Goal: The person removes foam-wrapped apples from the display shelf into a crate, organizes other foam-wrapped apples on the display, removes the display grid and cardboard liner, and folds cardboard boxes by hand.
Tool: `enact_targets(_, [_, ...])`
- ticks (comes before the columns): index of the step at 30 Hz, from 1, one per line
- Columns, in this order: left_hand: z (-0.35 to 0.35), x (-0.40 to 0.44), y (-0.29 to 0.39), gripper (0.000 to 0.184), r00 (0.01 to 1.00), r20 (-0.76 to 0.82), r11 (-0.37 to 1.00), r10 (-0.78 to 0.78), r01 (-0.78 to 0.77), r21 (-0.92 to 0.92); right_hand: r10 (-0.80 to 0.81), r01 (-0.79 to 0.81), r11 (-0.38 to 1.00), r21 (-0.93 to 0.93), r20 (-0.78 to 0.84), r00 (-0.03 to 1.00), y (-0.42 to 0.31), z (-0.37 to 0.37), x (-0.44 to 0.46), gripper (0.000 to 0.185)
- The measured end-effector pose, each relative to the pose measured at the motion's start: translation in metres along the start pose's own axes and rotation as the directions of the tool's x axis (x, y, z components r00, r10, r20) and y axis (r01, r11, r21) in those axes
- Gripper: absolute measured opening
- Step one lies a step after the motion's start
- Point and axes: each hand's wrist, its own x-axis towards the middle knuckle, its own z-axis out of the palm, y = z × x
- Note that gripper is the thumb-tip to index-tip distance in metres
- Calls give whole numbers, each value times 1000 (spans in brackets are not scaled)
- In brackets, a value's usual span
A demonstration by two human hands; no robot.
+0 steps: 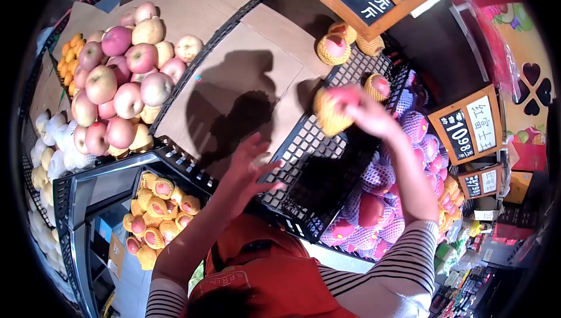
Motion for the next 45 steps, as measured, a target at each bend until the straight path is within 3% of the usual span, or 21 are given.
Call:
enact_targets(2, [4,19,-15,79,955,239,927,-178,244,-286,46,-60,992,112,117,992,-19,43,-14,61])
enact_targets(3, [4,27,-20,81,901,367,840,-231,375,-392,47,-36,998,-57,205,978,-41,53,-18,60])
enact_targets(5, [-5,31,-31,76,872,403,854,-279,417,-312,-31,96,985,-144,401,916,-45,52,-18,63])
enact_targets(6, [-14,28,-42,76,888,344,880,-305,401,-255,-126,157,984,-83,296,947,-36,35,-12,67])
enact_targets(7, [-15,21,-38,76,898,329,886,-293,384,-259,182,-153,971,-182,154,971,-21,6,3,76])
enact_targets(8, [-15,12,-29,77,909,311,894,-276,362,-264,-125,-5,888,-460,-251,960,-7,-8,6,83])
enact_targets(9, [-16,1,-23,78,925,280,901,-257,334,-275,-274,-46,597,-801,-256,927,26,-46,18,90])
enact_targets(11, [-28,-15,-17,79,921,361,931,-146,251,-264,111,-396,199,-896,-381,918,73,-88,29,92])
enact_targets(14, [-64,-49,1,84,911,413,953,-8,133,-273,376,-392,394,-832,-243,894,154,-133,26,69])
enact_targets(18, [-143,-128,-9,82,927,365,993,80,-41,-113,69,-151,289,-945,-137,988,161,-136,19,59])
enact_targets(19, [-155,-160,-16,82,968,230,992,101,-81,-95,80,-210,475,-855,-195,977,161,-144,9,63])
enact_targets(20, [-165,-186,-27,82,986,131,990,107,-93,-108,231,-287,473,-833,-198,953,121,-123,11,67])
enact_targets(21, [-175,-212,-38,82,993,30,987,112,-108,-118,239,-242,737,-631,-91,967,106,-109,4,68])
enact_targets(24, [-185,-289,-67,104,949,-317,942,2,-107,-317,329,-316,937,-149,73,941,-33,17,-18,75])
enact_targets(28, [-209,-372,-132,101,802,-598,857,-18,-296,-423,118,-110,993,-48,567,815,-93,154,-15,90])
enact_targets(31, [-228,-401,-166,88,713,-701,806,-23,-401,-436,219,-493,860,131,778,589,-96,304,-3,88])
enact_targets(32, [-236,-409,-179,85,685,-728,776,-43,-436,-456,120,-429,879,210,772,625,-76,350,3,82])
enact_targets(40, [-291,-400,-200,55,578,-796,713,-177,-483,-509,257,-328,938,114,406,877,52,561,20,77])
enact_targets(41, [-322,-397,-249,53,532,-846,960,38,-255,-117,270,-370,908,196,402,875,46,575,12,77])
enact_targets(42, [-350,-391,-297,51,552,-791,945,265,15,327,279,-403,872,279,394,876,42,584,9,77])
enact_targets(45, [-326,-367,-241,52,448,-883,924,-143,-260,-281,409,-492,854,170,367,835,39,600,-3,78])
